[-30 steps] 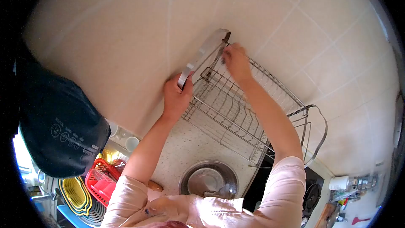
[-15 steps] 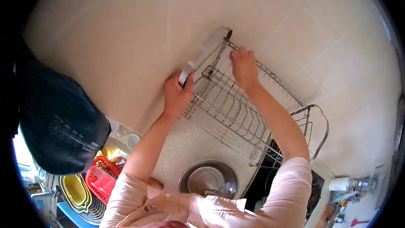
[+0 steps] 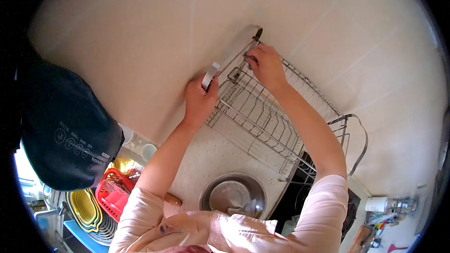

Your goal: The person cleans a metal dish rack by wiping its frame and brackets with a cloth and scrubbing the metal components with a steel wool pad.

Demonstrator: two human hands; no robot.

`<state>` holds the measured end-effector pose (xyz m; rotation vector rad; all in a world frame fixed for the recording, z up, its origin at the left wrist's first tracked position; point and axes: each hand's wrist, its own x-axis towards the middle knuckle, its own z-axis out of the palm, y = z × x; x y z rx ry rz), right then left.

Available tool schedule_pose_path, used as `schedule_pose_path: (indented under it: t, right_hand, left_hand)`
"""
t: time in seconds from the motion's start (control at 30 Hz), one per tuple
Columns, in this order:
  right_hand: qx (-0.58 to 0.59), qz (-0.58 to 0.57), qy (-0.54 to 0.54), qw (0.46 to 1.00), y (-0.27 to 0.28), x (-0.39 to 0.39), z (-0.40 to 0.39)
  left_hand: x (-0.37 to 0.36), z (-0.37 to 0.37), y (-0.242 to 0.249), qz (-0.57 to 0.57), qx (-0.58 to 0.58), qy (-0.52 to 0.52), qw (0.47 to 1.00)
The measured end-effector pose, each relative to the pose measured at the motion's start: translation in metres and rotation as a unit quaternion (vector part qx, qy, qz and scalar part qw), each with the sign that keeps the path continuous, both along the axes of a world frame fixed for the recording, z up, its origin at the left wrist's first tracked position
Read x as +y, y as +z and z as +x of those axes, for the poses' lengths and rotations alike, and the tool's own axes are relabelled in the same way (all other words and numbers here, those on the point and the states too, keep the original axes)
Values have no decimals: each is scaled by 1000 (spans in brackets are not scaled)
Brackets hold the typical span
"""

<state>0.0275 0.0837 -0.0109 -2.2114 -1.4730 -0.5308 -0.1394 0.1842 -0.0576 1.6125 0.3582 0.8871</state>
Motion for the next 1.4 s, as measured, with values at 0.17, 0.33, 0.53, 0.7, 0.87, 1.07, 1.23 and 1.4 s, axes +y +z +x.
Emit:
schedule_pose_path:
  t: [0.17, 0.33, 0.53, 0.7, 0.87, 1.07, 1.23, 1.4]
  right_hand:
    - [14, -72, 24, 997, -29, 13, -6]
    - [-3, -73, 9, 997, 1, 14, 11]
    - [16, -100, 85, 991, -16, -10, -14]
    - [39, -150, 38, 987, -9, 6, 1]
    - [44, -133, 18, 990, -20, -18, -5]
    - [43, -123, 37, 991, -22, 11, -13]
    - [13, -205, -37, 978, -7, -2, -3]
    - [31, -67, 27, 997, -25, 7, -16]
  left_hand:
    - [-1, 4, -3, 2, -22, 11, 1000]
    - [1, 3, -6, -6, -23, 10, 1000]
    - [1, 4, -6, -11, -24, 0, 1000]
    - [0, 4, -5, 6, -30, 26, 999]
    - [0, 2, -3, -5, -16, 5, 1000]
    - [-1, 3, -1, -12, -12, 13, 1000]
    - [0, 4, -3, -1, -22, 12, 1000]
    - [0, 1, 0, 1, -8, 5, 1000]
